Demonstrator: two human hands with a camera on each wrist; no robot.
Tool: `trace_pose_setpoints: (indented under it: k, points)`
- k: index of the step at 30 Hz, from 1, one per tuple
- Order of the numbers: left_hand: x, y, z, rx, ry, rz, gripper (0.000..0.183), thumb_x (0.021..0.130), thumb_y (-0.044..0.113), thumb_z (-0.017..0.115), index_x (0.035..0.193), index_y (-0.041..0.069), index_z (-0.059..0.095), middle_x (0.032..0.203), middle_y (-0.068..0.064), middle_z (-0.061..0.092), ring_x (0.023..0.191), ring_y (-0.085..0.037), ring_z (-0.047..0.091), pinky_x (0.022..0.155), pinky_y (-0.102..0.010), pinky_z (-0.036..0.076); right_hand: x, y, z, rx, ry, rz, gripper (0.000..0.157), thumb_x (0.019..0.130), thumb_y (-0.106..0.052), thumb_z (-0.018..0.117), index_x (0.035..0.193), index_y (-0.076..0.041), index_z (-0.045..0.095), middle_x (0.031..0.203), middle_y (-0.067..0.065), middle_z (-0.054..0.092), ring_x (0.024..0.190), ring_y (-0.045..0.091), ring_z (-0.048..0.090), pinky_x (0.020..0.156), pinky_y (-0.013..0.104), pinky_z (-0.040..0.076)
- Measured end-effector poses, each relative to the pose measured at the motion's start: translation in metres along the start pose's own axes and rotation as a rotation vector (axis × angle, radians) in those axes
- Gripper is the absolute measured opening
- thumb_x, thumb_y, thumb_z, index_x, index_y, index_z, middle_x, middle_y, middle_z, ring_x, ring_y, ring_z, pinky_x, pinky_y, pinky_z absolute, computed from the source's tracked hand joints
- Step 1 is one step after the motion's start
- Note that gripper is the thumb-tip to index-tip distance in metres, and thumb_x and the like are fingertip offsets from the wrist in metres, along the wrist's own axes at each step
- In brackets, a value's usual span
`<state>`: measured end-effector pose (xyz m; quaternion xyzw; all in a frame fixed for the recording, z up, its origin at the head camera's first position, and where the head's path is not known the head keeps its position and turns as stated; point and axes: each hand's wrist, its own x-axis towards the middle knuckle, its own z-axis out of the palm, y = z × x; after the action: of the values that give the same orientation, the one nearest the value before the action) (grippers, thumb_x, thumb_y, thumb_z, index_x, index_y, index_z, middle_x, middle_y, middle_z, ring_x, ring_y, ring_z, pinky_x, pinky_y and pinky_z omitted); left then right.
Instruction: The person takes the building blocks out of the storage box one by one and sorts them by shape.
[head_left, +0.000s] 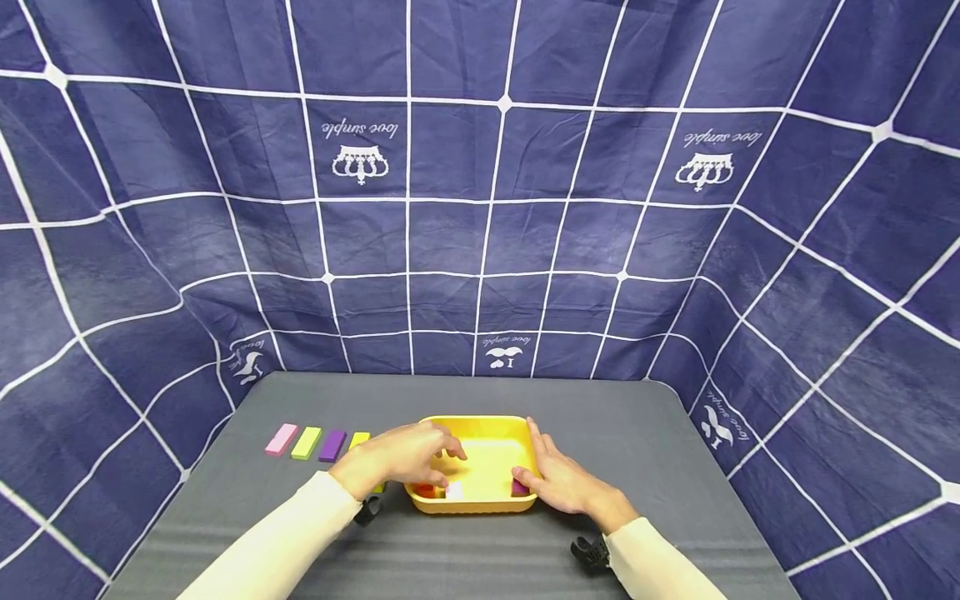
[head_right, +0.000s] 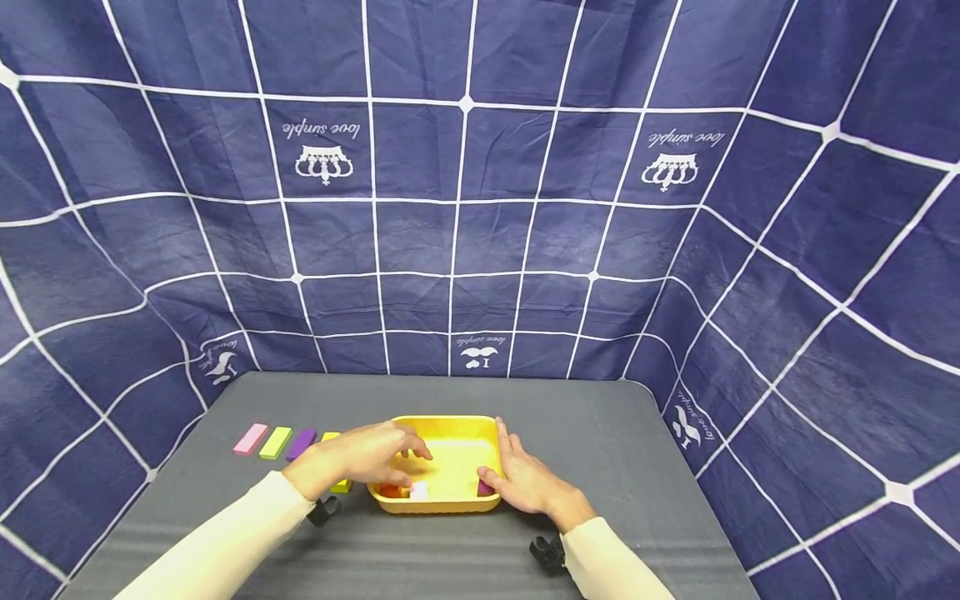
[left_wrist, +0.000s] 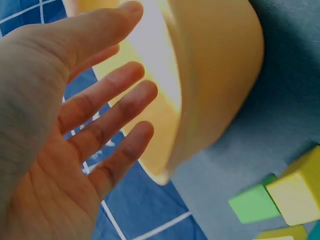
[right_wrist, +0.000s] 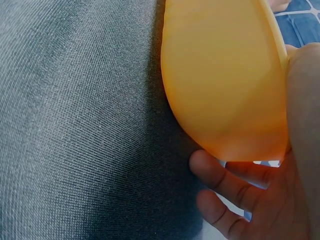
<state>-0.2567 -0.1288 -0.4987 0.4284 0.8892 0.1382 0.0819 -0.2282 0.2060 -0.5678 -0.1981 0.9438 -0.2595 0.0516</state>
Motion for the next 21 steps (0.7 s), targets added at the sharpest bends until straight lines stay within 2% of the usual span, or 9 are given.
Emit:
trace_pose_setpoints:
  k: [6, 12, 17, 21]
  points:
    - [0.017, 0.008, 0.001, 0.001, -0.108, 0.032, 0.045, 0.088, 0.019, 0.104, 0.129, 0.02, 0.087, 0.12, 0.002, 0.089, 0.109, -0.016, 0.082, 0.096, -0.025, 0.064, 0.0, -0.001, 0.0, 0.007, 0.004, -0.001, 0.104, 0.114, -0.05, 0.07, 0.184, 0.002, 0.014, 0.16, 0.024, 0.058, 0.122, 0.033, 0.074, 0.122, 0.062, 0.057]
    - [0.025, 0.01, 0.007, 0.003, -0.192, -0.04, 0.037, 0.089, 0.015, 0.103, 0.121, 0.026, 0.09, 0.103, 0.005, 0.084, 0.095, -0.007, 0.073, 0.086, -0.019, 0.06, 0.0, 0.0, 0.002, 0.014, 0.0, -0.013, 0.102, 0.115, -0.048, 0.069, 0.184, 0.003, 0.014, 0.16, 0.025, 0.057, 0.125, 0.034, 0.074, 0.122, 0.062, 0.057]
    - [0.027, 0.011, 0.009, -0.004, -0.196, -0.061, 0.033, 0.089, 0.011, 0.102, 0.114, 0.028, 0.091, 0.096, 0.009, 0.08, 0.085, 0.0, 0.063, 0.08, -0.018, 0.057, 0.0, 0.001, 0.002, 0.012, -0.003, -0.02, 0.102, 0.115, -0.047, 0.068, 0.184, 0.003, 0.012, 0.157, 0.024, 0.058, 0.123, 0.032, 0.073, 0.122, 0.061, 0.057]
    - [0.027, 0.01, 0.009, -0.046, -0.184, -0.05, 0.026, 0.091, 0.01, 0.1, 0.111, 0.024, 0.091, 0.092, 0.01, 0.081, 0.08, 0.003, 0.06, 0.076, -0.017, 0.055, 0.001, 0.002, 0.001, 0.006, -0.003, -0.024, 0.102, 0.115, -0.048, 0.067, 0.184, 0.003, 0.012, 0.157, 0.024, 0.058, 0.123, 0.031, 0.073, 0.122, 0.061, 0.057]
